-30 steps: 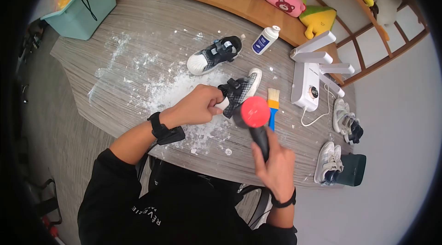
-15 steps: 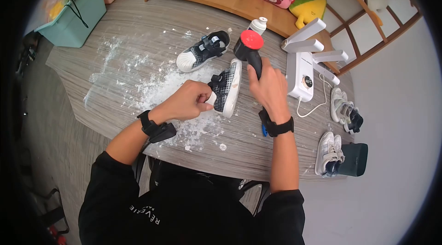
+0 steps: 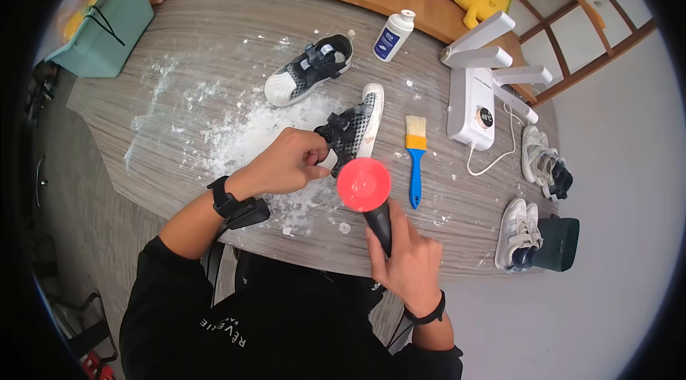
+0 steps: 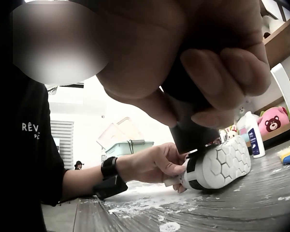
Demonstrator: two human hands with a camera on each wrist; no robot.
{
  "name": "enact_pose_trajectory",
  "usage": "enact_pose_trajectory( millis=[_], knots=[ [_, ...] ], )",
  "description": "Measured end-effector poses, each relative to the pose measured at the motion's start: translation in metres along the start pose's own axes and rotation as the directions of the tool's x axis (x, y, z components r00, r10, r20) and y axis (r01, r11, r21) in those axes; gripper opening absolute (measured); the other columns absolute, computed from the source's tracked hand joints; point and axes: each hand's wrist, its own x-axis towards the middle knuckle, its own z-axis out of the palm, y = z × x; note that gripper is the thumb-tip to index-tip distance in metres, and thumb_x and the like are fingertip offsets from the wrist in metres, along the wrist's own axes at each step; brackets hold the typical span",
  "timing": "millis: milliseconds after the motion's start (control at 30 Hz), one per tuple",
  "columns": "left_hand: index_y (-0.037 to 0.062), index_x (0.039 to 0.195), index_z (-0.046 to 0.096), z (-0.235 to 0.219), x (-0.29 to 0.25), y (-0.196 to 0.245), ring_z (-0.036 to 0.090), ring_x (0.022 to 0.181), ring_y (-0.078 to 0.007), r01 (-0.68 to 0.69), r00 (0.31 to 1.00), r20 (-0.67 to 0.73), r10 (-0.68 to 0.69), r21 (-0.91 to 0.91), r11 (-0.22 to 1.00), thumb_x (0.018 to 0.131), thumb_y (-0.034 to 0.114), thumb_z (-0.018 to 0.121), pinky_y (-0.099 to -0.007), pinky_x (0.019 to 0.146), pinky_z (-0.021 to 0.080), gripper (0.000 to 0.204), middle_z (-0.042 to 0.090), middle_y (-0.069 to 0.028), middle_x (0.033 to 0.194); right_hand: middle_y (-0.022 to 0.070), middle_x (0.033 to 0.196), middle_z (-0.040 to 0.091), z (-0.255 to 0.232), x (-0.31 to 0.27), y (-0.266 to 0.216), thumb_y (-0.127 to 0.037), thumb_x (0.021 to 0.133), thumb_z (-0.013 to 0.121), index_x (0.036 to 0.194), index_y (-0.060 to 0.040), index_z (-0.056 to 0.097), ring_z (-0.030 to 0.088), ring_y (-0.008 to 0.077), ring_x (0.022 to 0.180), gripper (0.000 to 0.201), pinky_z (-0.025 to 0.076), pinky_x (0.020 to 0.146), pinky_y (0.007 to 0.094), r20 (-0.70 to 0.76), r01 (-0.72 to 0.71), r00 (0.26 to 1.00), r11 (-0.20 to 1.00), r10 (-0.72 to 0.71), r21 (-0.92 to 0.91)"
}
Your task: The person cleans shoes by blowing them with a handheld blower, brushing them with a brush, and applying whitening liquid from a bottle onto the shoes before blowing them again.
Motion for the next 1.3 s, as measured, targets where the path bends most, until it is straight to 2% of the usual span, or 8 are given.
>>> enact_pose_trajectory(
  millis=[133, 200, 333, 533, 633, 733, 1000, 1300],
  knots=[
    [0.0001, 0.078, 0.058, -0.003, 0.000, -0.003, 0.064, 0.069, -0.0174, 0.123, 0.992, 0.066, -0.107, -0.335, 0.934, 0.085, 0.001, 0.077, -0.0354, 0.062, 0.051, 0.021, 0.059, -0.0058, 0.068, 0.0158, 0.083, 0.068, 0.012, -0.007, 0.017, -0.017, 0.083, 0.078, 0.131, 0.0014, 0.058, 0.067, 0.0312, 0.058, 0.055, 0.049, 0.050, 0.0379, -0.149, 0.101, 0.984, 0.995, -0.102, -0.014],
    [-0.0002, 0.084, 0.061, -0.001, 0.001, -0.010, 0.060, 0.056, -0.0127, 0.032, 0.999, 0.042, -0.001, -0.740, 0.672, 0.092, 0.005, 0.072, -0.0276, 0.057, 0.047, 0.015, 0.065, -0.0033, 0.071, 0.0148, 0.083, 0.066, 0.014, -0.002, 0.022, -0.017, 0.082, 0.079, 0.131, 0.0013, 0.058, 0.066, 0.0304, 0.058, 0.057, 0.049, 0.050, 0.0378, -0.228, 0.123, 0.966, 0.992, -0.125, -0.024],
    [-0.0022, 0.097, 0.064, -0.005, 0.001, -0.012, 0.064, 0.064, -0.0175, 0.101, 0.994, 0.099, -0.033, -0.832, 0.545, 0.100, 0.008, 0.064, -0.0286, 0.064, 0.051, 0.011, 0.069, -0.0065, 0.085, 0.0117, 0.086, 0.063, 0.012, 0.017, 0.021, -0.016, 0.078, 0.079, 0.134, -0.0011, 0.057, 0.064, 0.0285, 0.061, 0.062, 0.050, 0.054, 0.0369, -0.220, 0.176, 0.956, 0.980, -0.191, -0.089],
    [-0.0077, 0.129, 0.058, -0.015, 0.005, -0.035, 0.065, 0.099, -0.0247, 0.111, 0.991, 0.112, 0.068, -0.994, 0.017, 0.100, 0.023, 0.063, -0.0354, 0.087, 0.052, 0.042, 0.068, -0.0161, 0.118, 0.0158, 0.086, 0.065, 0.033, 0.040, 0.041, -0.020, 0.085, 0.077, 0.139, -0.0019, 0.053, 0.063, 0.0320, 0.061, 0.062, 0.051, 0.057, 0.0382, -0.183, 0.140, 0.971, 0.986, -0.154, -0.087],
    [-0.0081, 0.130, 0.057, -0.017, 0.003, -0.029, 0.064, 0.098, -0.0246, 0.111, 0.994, 0.111, -0.009, -0.993, -0.039, 0.101, 0.022, 0.063, -0.0368, 0.086, 0.052, 0.042, 0.066, -0.0164, 0.121, 0.0178, 0.081, 0.067, 0.032, 0.046, 0.043, -0.026, 0.098, 0.068, 0.139, 0.0014, 0.049, 0.063, 0.0301, 0.058, 0.053, 0.051, 0.058, 0.0375, -0.170, 0.072, 0.984, 0.993, -0.055, 0.095],
    [-0.0079, 0.126, 0.058, -0.015, 0.004, -0.031, 0.063, 0.095, -0.0240, 0.142, 0.990, 0.140, 0.019, -0.986, -0.087, 0.102, 0.020, 0.060, -0.0382, 0.086, 0.053, 0.037, 0.066, -0.0155, 0.118, 0.0080, 0.069, 0.061, 0.027, 0.059, 0.032, -0.031, 0.106, 0.055, 0.136, 0.0038, 0.048, 0.058, 0.0168, 0.056, 0.046, 0.048, 0.053, 0.0353, 0.176, -0.355, 0.932, 0.696, 0.316, 0.624],
    [-0.0049, 0.115, 0.059, -0.021, 0.002, -0.024, 0.062, 0.087, -0.0280, 0.085, 0.987, 0.089, -0.133, -0.996, -0.039, 0.104, 0.019, 0.057, -0.0400, 0.083, 0.053, 0.026, 0.066, -0.0127, 0.106, 0.0059, 0.063, 0.057, 0.041, 0.088, 0.069, -0.032, 0.106, 0.057, 0.124, 0.0062, 0.054, 0.052, 0.0143, 0.045, 0.042, 0.039, 0.042, 0.0299, 0.271, -0.453, 0.891, 0.703, 0.364, 0.548],
    [-0.0058, 0.111, 0.060, -0.022, 0.002, -0.020, 0.068, 0.077, -0.0247, 0.143, 0.988, 0.125, -0.086, -0.957, 0.252, 0.103, 0.018, 0.059, -0.0360, 0.067, 0.056, 0.025, 0.066, -0.0148, 0.092, 0.0065, 0.061, 0.055, 0.034, 0.101, 0.073, -0.036, 0.104, 0.056, 0.113, 0.0013, 0.056, 0.042, 0.0135, 0.035, 0.038, 0.032, 0.034, 0.0287, 0.468, -0.548, 0.745, 0.038, 0.475, 0.835]
  ],
)
